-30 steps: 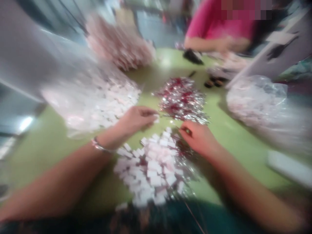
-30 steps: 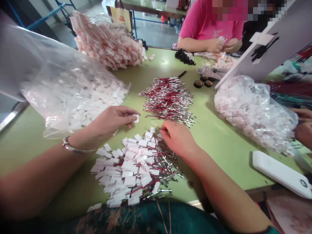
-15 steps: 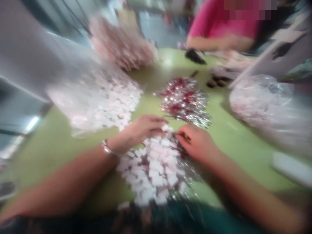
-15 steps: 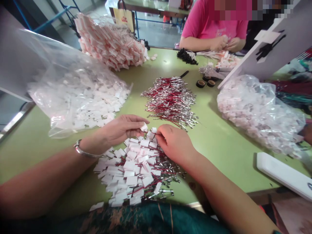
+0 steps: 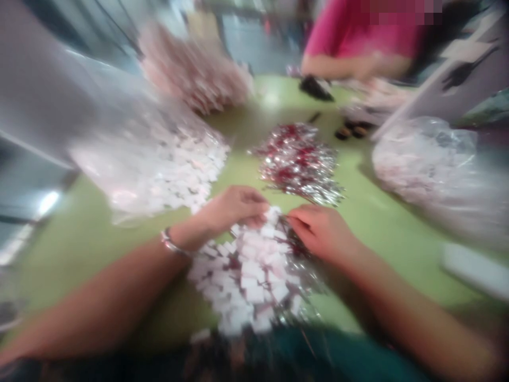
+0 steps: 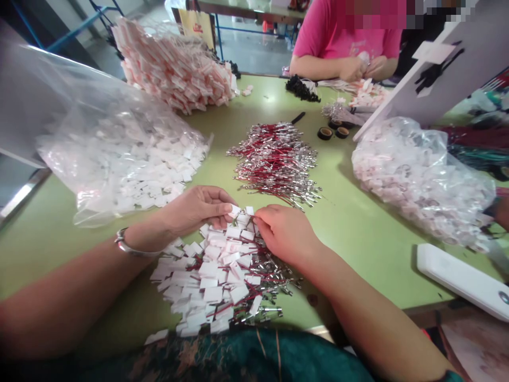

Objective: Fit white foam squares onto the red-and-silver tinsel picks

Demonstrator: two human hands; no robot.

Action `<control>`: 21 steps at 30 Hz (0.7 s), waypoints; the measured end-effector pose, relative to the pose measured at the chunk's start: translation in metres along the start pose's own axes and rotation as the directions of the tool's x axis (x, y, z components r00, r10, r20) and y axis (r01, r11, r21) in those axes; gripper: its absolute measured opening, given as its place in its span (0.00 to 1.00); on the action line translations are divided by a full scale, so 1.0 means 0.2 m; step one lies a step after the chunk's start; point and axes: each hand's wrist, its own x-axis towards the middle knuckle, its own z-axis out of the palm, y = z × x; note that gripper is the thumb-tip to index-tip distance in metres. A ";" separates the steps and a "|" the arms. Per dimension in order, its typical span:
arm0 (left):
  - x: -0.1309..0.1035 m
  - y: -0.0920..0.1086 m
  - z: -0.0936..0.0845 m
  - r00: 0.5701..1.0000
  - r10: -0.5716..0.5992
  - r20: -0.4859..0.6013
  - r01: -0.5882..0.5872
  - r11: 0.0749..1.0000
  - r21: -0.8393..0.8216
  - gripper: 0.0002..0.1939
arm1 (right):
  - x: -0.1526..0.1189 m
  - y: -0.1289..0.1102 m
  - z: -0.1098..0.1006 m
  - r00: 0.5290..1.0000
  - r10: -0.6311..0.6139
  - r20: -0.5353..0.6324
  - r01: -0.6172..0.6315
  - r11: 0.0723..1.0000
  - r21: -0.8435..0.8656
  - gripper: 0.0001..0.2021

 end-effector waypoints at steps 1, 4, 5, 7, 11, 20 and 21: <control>0.00 0.00 0.00 1.000 0.003 0.002 -0.003 1.000 0.000 0.20 | 0.00 0.00 0.00 1.000 0.004 0.021 -0.004 1.000 0.000 0.13; -0.01 0.02 0.02 1.000 0.008 -0.005 -0.008 1.000 0.004 0.19 | 0.01 -0.03 -0.01 0.998 0.027 0.061 -0.026 0.999 -0.025 0.14; -0.01 0.02 0.03 1.000 0.010 -0.011 -0.010 1.000 0.009 0.19 | 0.00 -0.03 -0.02 0.997 0.042 0.062 -0.040 0.998 -0.041 0.14; -0.01 0.03 0.05 1.000 0.014 -0.024 -0.013 1.000 0.021 0.18 | 0.00 -0.05 -0.02 0.996 0.074 0.052 -0.070 0.995 -0.072 0.13; -0.01 0.02 0.05 1.000 0.007 -0.022 -0.006 1.000 0.018 0.18 | 0.00 -0.05 -0.02 0.996 0.040 0.077 -0.033 0.995 -0.091 0.13; 0.00 0.02 0.03 0.999 -0.038 0.001 0.038 0.986 -0.161 0.14 | -0.02 -0.02 -0.01 0.995 -0.084 -0.056 0.086 0.996 0.024 0.14; 0.00 0.02 0.03 0.999 -0.043 0.002 0.043 0.985 -0.167 0.14 | -0.02 -0.02 -0.01 0.994 -0.092 -0.059 0.094 0.995 0.030 0.14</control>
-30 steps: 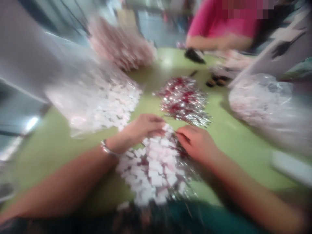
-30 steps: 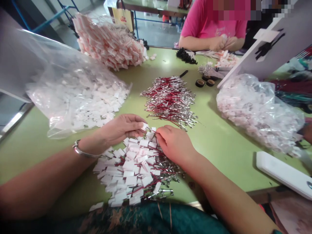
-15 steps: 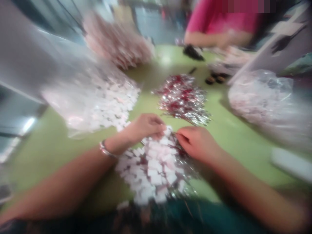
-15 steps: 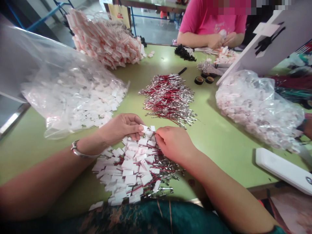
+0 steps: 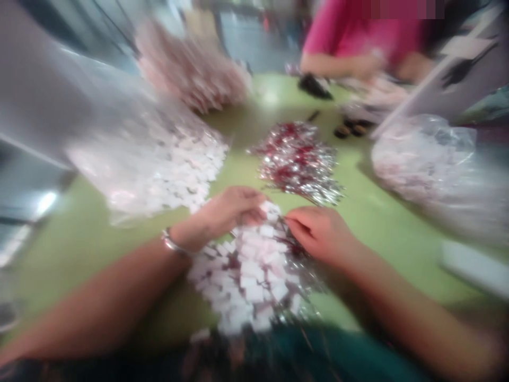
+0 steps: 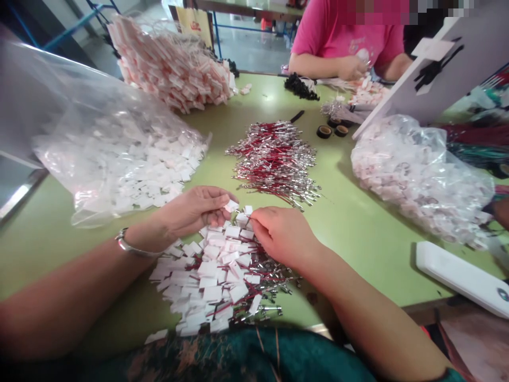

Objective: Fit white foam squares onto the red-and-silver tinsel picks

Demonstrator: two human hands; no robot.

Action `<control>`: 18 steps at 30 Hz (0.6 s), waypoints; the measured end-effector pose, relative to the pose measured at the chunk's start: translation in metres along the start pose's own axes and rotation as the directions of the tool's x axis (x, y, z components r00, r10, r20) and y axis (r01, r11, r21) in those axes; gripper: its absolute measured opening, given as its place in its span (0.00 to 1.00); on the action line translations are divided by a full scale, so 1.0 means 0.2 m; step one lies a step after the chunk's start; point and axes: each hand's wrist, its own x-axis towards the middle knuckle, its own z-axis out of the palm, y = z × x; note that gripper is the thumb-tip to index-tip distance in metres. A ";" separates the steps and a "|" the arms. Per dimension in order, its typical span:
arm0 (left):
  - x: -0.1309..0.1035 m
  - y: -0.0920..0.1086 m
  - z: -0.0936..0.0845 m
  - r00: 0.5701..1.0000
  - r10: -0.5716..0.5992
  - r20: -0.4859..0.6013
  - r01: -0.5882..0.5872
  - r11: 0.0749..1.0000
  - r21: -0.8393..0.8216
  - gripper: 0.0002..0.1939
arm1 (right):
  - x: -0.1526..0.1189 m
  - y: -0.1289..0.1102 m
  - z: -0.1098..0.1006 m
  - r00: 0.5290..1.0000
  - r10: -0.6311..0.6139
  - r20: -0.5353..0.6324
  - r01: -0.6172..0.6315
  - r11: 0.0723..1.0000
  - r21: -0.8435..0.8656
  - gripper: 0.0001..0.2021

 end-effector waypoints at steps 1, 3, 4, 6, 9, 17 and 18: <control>0.00 0.00 0.00 1.000 -0.005 0.005 0.005 1.000 0.005 0.14 | 0.00 0.00 0.00 1.000 -0.004 0.001 0.004 1.000 0.000 0.14; 0.00 0.00 -0.01 1.000 -0.012 0.022 0.011 0.999 0.040 0.15 | 0.00 0.00 0.00 1.000 0.006 0.015 -0.006 1.000 -0.006 0.15; 0.00 0.00 -0.01 1.000 -0.011 0.029 0.009 0.998 0.066 0.16 | 0.00 0.00 0.00 0.999 0.022 0.026 -0.022 1.000 -0.009 0.15; 0.00 0.00 0.00 0.999 -0.002 0.035 -0.002 0.994 0.113 0.17 | 0.01 -0.01 0.00 0.996 0.069 0.055 -0.069 0.997 -0.018 0.14; -0.01 0.01 0.03 0.999 0.029 0.024 -0.032 0.987 0.160 0.18 | 0.02 -0.03 0.00 0.983 0.165 0.082 -0.161 0.986 -0.050 0.13; -0.03 0.04 0.04 0.999 0.036 0.034 -0.044 0.955 0.294 0.14 | 0.02 -0.05 0.01 0.993 0.114 0.030 -0.115 0.992 0.058 0.13; -0.03 0.05 0.04 0.998 0.023 0.052 -0.038 0.947 0.318 0.14 | 0.02 -0.05 0.02 0.993 0.112 0.027 -0.115 0.988 0.103 0.13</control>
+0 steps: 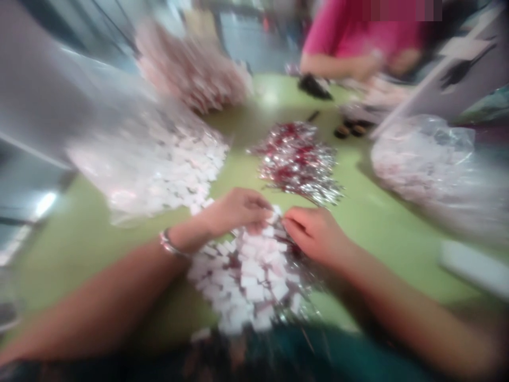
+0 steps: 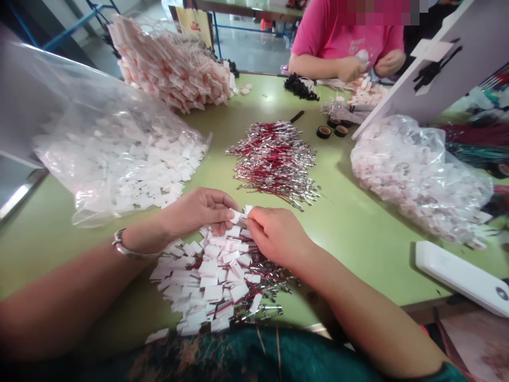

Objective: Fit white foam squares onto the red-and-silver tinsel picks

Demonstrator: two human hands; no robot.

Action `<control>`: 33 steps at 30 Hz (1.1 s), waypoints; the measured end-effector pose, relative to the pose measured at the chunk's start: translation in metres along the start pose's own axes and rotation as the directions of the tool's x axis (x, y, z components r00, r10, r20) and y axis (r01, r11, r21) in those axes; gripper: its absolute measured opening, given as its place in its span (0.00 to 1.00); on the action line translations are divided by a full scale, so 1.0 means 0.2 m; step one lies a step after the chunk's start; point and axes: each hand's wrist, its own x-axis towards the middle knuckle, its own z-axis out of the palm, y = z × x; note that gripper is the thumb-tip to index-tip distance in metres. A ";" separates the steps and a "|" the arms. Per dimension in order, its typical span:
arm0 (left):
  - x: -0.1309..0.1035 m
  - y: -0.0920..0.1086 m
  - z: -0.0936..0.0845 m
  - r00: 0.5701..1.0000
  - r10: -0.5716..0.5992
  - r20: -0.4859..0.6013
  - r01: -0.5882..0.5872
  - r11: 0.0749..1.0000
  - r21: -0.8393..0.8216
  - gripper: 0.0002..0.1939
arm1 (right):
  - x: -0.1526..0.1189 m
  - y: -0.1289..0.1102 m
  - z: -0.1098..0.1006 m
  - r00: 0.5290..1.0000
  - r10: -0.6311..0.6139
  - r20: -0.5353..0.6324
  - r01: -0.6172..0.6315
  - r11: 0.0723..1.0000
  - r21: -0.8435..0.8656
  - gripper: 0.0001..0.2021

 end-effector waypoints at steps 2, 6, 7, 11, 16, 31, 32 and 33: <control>-0.01 0.01 0.00 1.000 -0.003 -0.002 0.003 0.999 0.053 0.13 | 0.00 0.00 0.01 1.000 0.003 -0.005 -0.003 0.999 0.047 0.12; -0.01 0.00 0.01 0.999 0.020 -0.051 -0.015 0.996 0.087 0.13 | 0.00 0.00 0.03 0.999 -0.014 -0.038 0.014 1.000 -0.014 0.13; -0.01 -0.01 0.02 0.999 0.021 -0.039 -0.018 0.997 0.075 0.13 | 0.00 0.00 0.04 0.999 -0.023 -0.036 0.022 1.000 -0.017 0.13; 0.00 -0.03 0.03 1.000 0.024 0.014 -0.025 0.998 0.051 0.13 | 0.01 0.01 0.03 0.999 -0.042 -0.011 0.042 0.999 -0.001 0.14; -0.05 0.10 -0.06 0.988 0.127 0.092 -0.140 0.977 0.163 0.14 | 0.00 0.00 -0.04 0.995 -0.100 0.014 0.098 0.990 0.104 0.13; -0.04 -0.09 -0.35 0.983 0.178 -0.046 -0.055 0.527 0.848 0.08 | 0.10 0.37 -0.04 0.980 0.113 -0.163 -0.160 0.934 -0.318 0.10; -0.02 -0.10 -0.31 0.977 0.202 -0.068 -0.045 0.509 0.860 0.09 | 0.12 0.38 -0.02 0.982 0.124 -0.144 -0.169 0.917 -0.362 0.10; -0.01 -0.11 -0.28 0.969 0.228 -0.094 -0.028 0.481 0.876 0.10 | 0.13 0.38 -0.01 0.982 0.136 -0.130 -0.178 0.899 -0.400 0.11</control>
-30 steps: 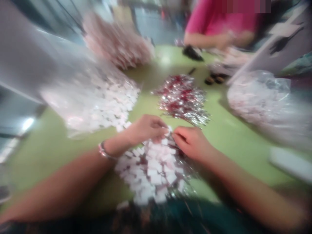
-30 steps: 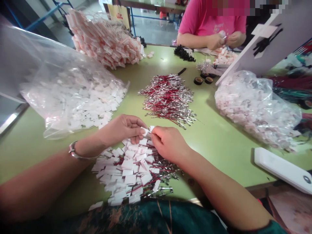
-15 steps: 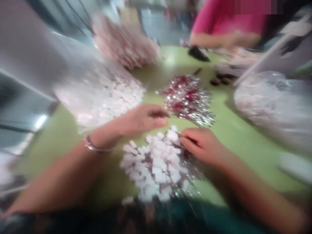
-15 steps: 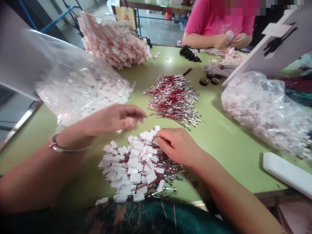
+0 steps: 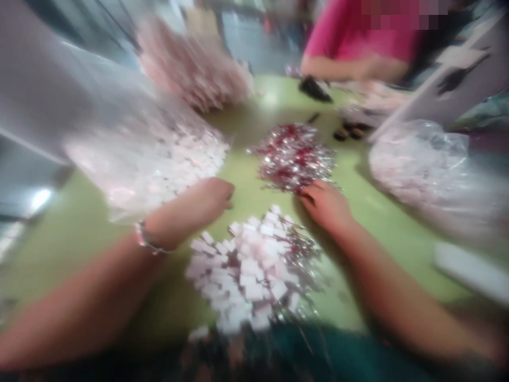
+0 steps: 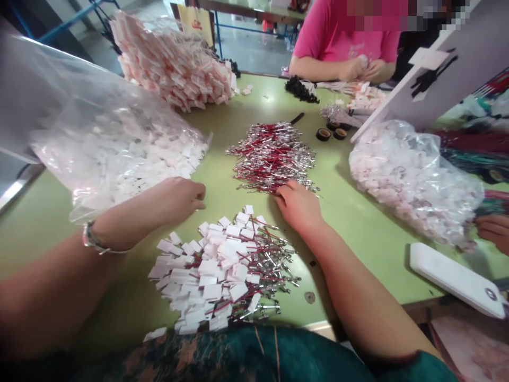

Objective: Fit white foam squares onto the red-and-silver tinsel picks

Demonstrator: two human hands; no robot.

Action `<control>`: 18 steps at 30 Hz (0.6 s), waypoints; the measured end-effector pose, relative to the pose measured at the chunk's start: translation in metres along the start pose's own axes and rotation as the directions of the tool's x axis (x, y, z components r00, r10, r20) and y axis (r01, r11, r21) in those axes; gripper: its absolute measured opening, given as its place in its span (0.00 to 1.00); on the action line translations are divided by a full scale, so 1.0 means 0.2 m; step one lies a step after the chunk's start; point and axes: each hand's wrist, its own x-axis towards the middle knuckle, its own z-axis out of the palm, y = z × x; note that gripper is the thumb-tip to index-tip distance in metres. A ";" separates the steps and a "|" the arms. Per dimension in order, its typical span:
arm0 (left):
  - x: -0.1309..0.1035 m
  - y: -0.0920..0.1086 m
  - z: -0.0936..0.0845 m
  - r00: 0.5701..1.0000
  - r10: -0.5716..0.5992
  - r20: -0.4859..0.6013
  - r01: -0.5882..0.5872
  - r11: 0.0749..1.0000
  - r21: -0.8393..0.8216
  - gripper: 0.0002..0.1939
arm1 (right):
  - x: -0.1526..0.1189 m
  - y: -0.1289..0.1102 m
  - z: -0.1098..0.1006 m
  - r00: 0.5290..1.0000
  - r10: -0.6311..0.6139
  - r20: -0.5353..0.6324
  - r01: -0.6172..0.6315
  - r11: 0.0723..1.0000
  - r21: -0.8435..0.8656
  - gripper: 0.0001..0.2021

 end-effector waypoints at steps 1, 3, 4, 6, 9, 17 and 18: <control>0.01 0.02 0.03 0.999 -0.018 -0.036 0.019 0.999 0.042 0.11 | 0.01 -0.02 0.01 1.000 0.007 0.013 -0.006 0.999 -0.033 0.11; 0.04 0.05 0.06 0.994 -0.070 -0.087 0.081 0.989 0.122 0.13 | 0.01 -0.06 0.02 0.999 0.009 0.033 -0.006 0.997 -0.071 0.11; 0.05 0.06 0.07 0.990 -0.100 -0.103 0.115 0.982 0.150 0.14 | 0.01 -0.08 0.01 0.999 -0.007 0.048 0.011 0.996 -0.083 0.11; 0.07 0.08 0.08 0.983 -0.135 -0.125 0.156 0.973 0.169 0.15 | -0.01 -0.10 0.01 0.995 -0.057 0.084 0.066 0.992 -0.104 0.12; 0.07 0.10 0.08 0.981 -0.127 -0.148 0.152 0.973 0.173 0.14 | -0.03 -0.12 -0.02 0.995 -0.070 0.077 0.079 0.989 -0.125 0.13; 0.04 0.16 0.07 0.973 -0.153 -0.171 0.187 0.961 0.205 0.17 | -0.10 -0.16 -0.08 0.996 -0.082 -0.041 0.088 0.976 0.200 0.11; 0.04 0.16 0.07 0.969 -0.140 -0.204 0.169 0.977 0.132 0.16 | -0.10 -0.17 -0.09 0.996 -0.078 -0.052 0.089 0.957 0.277 0.10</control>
